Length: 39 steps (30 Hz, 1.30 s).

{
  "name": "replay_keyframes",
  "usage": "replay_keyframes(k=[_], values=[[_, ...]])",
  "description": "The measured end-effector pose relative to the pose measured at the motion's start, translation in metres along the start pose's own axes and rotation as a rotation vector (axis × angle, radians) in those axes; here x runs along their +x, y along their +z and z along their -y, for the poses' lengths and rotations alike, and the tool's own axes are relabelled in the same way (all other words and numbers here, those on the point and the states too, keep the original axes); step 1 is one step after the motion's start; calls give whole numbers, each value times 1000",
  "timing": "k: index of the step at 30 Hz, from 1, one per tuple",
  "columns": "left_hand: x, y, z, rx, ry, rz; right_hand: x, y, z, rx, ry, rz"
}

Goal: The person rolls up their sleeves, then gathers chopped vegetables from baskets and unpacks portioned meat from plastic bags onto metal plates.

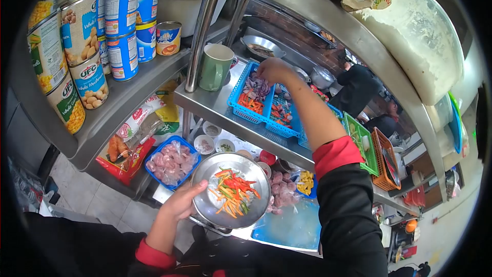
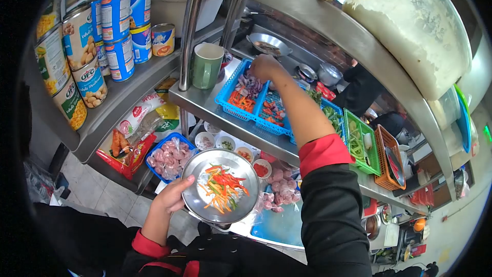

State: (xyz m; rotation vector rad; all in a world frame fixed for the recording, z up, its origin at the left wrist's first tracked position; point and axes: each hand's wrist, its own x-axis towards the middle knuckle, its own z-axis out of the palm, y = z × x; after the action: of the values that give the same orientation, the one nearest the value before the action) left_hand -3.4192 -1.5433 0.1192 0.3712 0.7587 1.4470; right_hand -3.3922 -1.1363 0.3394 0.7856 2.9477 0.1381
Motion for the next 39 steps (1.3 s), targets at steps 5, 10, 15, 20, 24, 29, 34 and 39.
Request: replay_keyframes(k=[5,10,15,20,24,29,34,39], values=[[-1,3,-3,-8,18,24,-19,13,17,-12,-258,88],[-5,4,-2,-8,6,14,0,10,4,5,-93,72],[-4,3,2,-13,35,-18,-6,-4,-9,117,-65,-39],[-6,11,9,-5,53,-44,-13,-6,-16,168,-69,-200],[-2,9,30,27,16,-46,-26,-23,-29,731,-42,-158],[-1,38,56,54,20,-116,-145,-56,17,890,-275,-16],[11,79,110,59,9,-98,-295,20,38,724,-473,148],[47,114,191,186,-48,-161,-404,165,1,655,-398,108]])
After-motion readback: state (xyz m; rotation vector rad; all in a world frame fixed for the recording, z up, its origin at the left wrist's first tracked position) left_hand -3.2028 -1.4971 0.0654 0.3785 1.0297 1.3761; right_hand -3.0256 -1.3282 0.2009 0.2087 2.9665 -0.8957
